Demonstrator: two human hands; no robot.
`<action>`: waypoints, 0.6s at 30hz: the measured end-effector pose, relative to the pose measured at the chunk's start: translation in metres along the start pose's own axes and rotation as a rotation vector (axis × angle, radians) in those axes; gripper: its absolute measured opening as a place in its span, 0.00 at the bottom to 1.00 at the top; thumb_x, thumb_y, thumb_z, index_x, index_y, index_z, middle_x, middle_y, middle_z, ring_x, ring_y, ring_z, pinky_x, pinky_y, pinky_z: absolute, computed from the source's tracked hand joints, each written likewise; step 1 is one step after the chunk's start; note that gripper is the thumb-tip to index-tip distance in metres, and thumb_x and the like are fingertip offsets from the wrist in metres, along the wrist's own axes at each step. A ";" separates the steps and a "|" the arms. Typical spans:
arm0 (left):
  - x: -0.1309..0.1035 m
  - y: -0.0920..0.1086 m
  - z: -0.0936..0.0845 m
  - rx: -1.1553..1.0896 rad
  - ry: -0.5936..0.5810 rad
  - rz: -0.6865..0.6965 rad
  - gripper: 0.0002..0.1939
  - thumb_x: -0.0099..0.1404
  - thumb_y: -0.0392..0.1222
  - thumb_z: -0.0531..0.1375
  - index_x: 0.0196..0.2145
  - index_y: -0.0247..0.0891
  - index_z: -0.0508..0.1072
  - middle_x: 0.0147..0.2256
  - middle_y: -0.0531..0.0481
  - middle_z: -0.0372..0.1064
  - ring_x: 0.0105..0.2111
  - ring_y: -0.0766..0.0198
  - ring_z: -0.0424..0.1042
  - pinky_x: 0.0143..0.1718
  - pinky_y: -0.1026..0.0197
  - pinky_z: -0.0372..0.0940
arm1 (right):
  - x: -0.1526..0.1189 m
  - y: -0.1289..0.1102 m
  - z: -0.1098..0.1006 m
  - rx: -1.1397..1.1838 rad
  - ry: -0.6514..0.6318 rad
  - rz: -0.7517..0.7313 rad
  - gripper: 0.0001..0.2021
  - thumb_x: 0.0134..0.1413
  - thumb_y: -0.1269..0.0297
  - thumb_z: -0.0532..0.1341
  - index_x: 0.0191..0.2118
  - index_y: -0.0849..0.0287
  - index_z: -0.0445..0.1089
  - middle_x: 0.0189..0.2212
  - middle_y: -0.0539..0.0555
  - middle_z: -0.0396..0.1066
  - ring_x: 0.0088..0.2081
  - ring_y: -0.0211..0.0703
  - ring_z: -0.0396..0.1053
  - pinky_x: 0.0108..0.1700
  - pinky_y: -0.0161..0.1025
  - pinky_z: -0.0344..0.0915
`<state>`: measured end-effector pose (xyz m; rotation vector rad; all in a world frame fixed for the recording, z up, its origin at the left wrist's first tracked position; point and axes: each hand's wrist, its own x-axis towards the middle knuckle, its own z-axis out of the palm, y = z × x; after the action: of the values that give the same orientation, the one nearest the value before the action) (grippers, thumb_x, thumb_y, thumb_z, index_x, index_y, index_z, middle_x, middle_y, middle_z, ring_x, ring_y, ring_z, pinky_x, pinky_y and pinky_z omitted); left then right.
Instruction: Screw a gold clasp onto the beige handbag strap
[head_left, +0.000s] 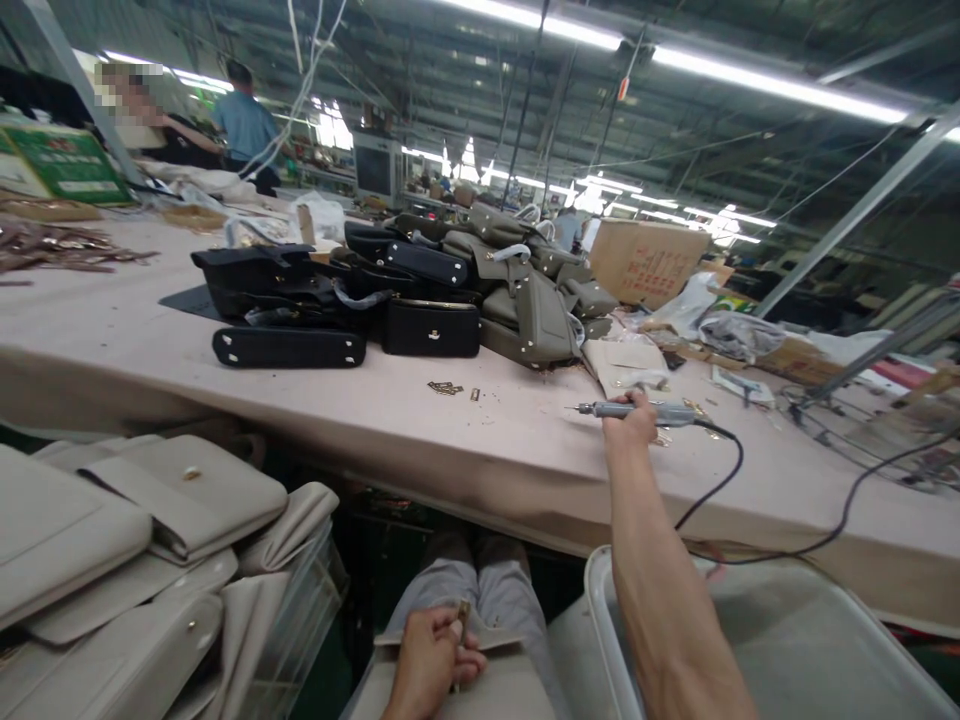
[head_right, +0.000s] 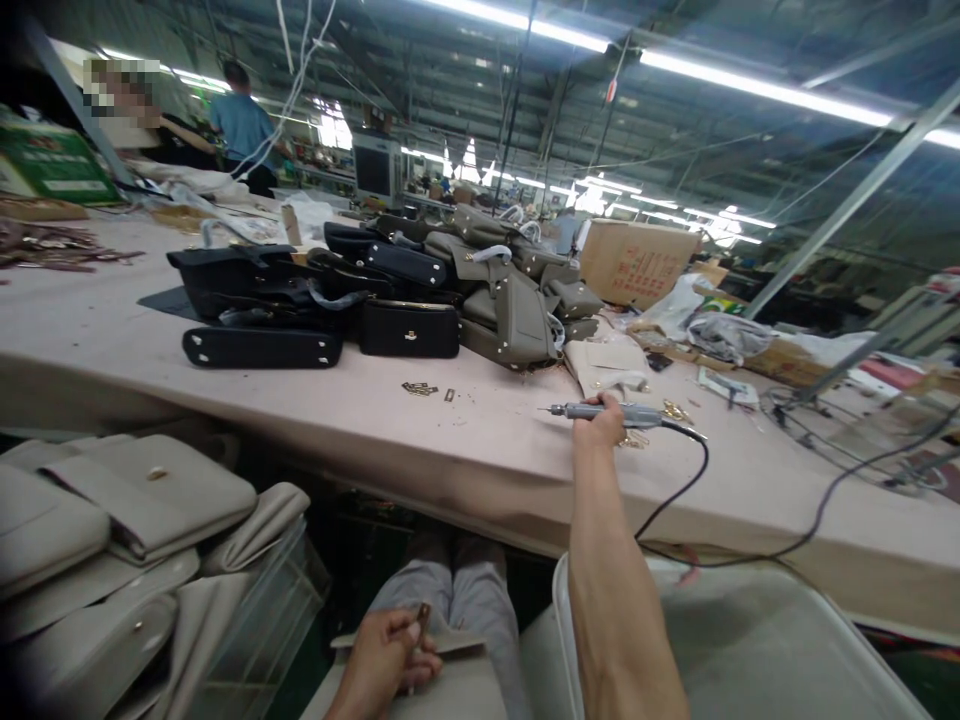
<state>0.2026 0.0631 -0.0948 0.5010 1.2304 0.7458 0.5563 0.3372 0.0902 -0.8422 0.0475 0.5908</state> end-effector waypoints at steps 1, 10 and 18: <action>0.000 0.000 0.000 0.001 0.008 0.007 0.21 0.58 0.54 0.71 0.33 0.30 0.77 0.28 0.41 0.79 0.23 0.57 0.81 0.23 0.65 0.69 | 0.003 0.007 0.001 0.009 0.021 0.004 0.12 0.52 0.83 0.58 0.32 0.59 0.58 0.26 0.42 0.62 0.22 0.28 0.59 0.22 0.26 0.62; 0.006 0.000 0.000 -0.033 0.042 -0.060 0.14 0.61 0.46 0.71 0.32 0.30 0.77 0.28 0.40 0.78 0.22 0.59 0.80 0.21 0.67 0.67 | 0.015 0.049 -0.010 0.034 0.025 0.033 0.12 0.51 0.83 0.60 0.33 0.59 0.59 0.25 0.42 0.60 0.23 0.31 0.60 0.23 0.30 0.64; 0.008 0.000 0.004 -0.016 0.043 -0.069 0.09 0.67 0.40 0.64 0.36 0.28 0.77 0.28 0.42 0.77 0.23 0.58 0.81 0.22 0.66 0.70 | 0.021 0.056 -0.019 0.035 -0.003 -0.002 0.11 0.50 0.79 0.61 0.32 0.59 0.59 0.27 0.43 0.63 0.23 0.30 0.60 0.24 0.31 0.65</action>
<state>0.2073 0.0687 -0.0992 0.4296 1.2741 0.7105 0.5487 0.3628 0.0333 -0.8075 0.0543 0.5881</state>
